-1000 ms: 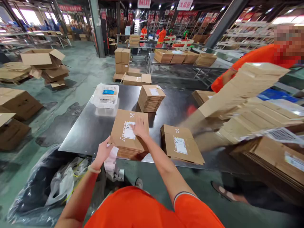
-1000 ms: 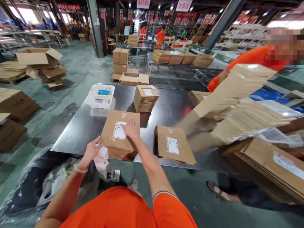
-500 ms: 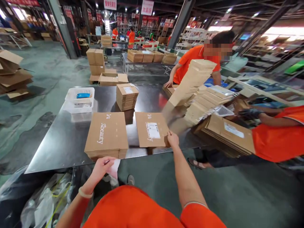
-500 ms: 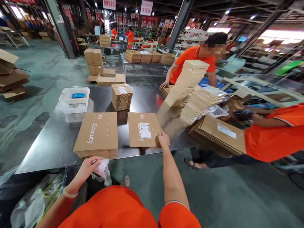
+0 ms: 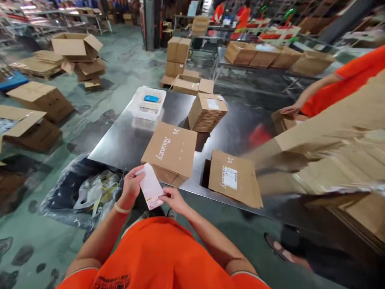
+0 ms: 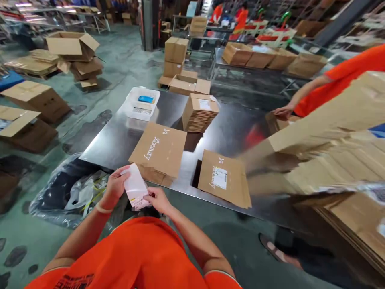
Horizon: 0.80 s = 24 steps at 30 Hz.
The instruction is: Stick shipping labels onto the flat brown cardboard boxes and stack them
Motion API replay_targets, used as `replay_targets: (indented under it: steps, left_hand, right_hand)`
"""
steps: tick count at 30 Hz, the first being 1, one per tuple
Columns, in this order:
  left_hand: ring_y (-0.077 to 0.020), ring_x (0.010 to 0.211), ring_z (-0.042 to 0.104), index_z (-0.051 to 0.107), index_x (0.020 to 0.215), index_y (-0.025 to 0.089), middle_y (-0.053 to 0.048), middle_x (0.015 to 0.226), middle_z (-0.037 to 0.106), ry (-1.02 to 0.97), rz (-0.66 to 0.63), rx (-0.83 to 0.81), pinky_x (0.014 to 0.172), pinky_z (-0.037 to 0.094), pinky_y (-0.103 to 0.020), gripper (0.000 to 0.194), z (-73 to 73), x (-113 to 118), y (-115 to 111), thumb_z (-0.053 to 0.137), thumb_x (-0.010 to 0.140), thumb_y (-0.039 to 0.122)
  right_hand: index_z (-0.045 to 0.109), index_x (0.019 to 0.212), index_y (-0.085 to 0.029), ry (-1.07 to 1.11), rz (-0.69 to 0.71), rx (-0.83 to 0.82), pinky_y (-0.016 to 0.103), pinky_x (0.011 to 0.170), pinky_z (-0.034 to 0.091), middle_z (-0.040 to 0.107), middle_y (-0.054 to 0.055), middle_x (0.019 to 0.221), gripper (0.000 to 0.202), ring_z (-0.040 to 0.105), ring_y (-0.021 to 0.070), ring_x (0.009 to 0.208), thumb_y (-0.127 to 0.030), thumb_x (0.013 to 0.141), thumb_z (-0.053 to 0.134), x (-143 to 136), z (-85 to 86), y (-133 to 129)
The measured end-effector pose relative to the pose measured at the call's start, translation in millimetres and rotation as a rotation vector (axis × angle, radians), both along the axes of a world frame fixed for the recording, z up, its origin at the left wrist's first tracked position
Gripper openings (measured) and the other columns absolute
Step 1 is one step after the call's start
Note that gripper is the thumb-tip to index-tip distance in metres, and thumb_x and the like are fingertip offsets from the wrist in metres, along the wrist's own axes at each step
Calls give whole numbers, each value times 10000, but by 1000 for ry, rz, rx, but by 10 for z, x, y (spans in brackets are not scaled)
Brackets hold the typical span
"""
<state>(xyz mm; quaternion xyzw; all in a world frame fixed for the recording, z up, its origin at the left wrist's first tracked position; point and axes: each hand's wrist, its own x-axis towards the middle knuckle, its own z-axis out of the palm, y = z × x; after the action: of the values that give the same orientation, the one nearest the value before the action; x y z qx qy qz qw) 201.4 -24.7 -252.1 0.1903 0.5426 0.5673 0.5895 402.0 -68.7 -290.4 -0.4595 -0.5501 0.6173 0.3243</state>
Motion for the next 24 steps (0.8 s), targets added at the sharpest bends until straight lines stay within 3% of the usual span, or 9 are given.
replay_targets:
  steps: [2,3,6,9,12,15,18,21,24]
  left_hand:
    - [-192,684,716,705,1276,143,-34,772,777,-50,65,-72,686,565,-312,807,-103,-90,-80,961,611,523]
    - [-206,689,731,633,1395,158,-35,773,778,-82,38,-94,685,572,-322,882,-136,-104,-148,914,678,586]
    - [-225,707,757,488,1566,218,-49,854,815,-113,-194,-64,695,589,-341,1024,-150,-39,-371,917,704,564]
    - [-223,781,769,717,1301,168,-68,930,840,-45,-321,20,766,600,-331,834,-92,64,-454,1013,536,317]
    - [-229,782,764,813,989,125,-83,894,843,19,-362,24,778,596,-337,527,-40,122,-374,986,510,261]
    - [-238,775,763,842,965,131,-83,879,847,110,-412,42,784,595,-353,455,-10,162,-252,953,553,288]
    - [-251,790,771,854,990,138,-83,882,853,215,-422,69,802,602,-365,453,8,209,-141,939,567,276]
    - [-256,794,776,855,1022,128,-94,894,860,246,-425,72,808,609,-372,489,0,236,-40,942,552,232]
    - [-270,792,781,859,934,108,-119,888,860,154,-547,49,831,612,-393,479,-60,238,22,987,503,272]
  right_hand:
    - [669,965,-242,43,-105,-33,246,570,409,520,-91,631,300,478,120,571,-398,750,809,-59,36,35]
    - [646,1045,-260,60,-150,-39,243,560,409,500,-105,640,370,469,118,559,-377,734,810,-70,72,67]
    - [614,1049,-270,59,-180,-10,245,539,404,470,-110,648,384,461,118,543,-371,723,791,-101,186,163]
    - [648,997,-256,4,-134,26,256,540,409,494,-87,641,301,492,130,555,-371,742,758,-132,250,221]
    - [697,1031,-250,-76,-118,47,273,554,443,583,-55,660,298,540,151,570,-357,756,736,-111,253,250]
    - [746,999,-257,-201,-178,158,318,608,515,683,-3,695,241,614,196,616,-410,816,713,-46,222,238]
    - [800,995,-279,-345,-281,357,397,792,592,795,73,886,251,716,262,817,-463,913,651,6,187,157]
    - [833,973,-310,-427,-310,469,436,870,600,803,97,1006,271,733,285,934,-448,969,601,39,193,105]
    - [824,864,-297,-449,-401,543,450,930,591,746,104,1199,226,706,287,1066,-404,938,640,108,291,319]
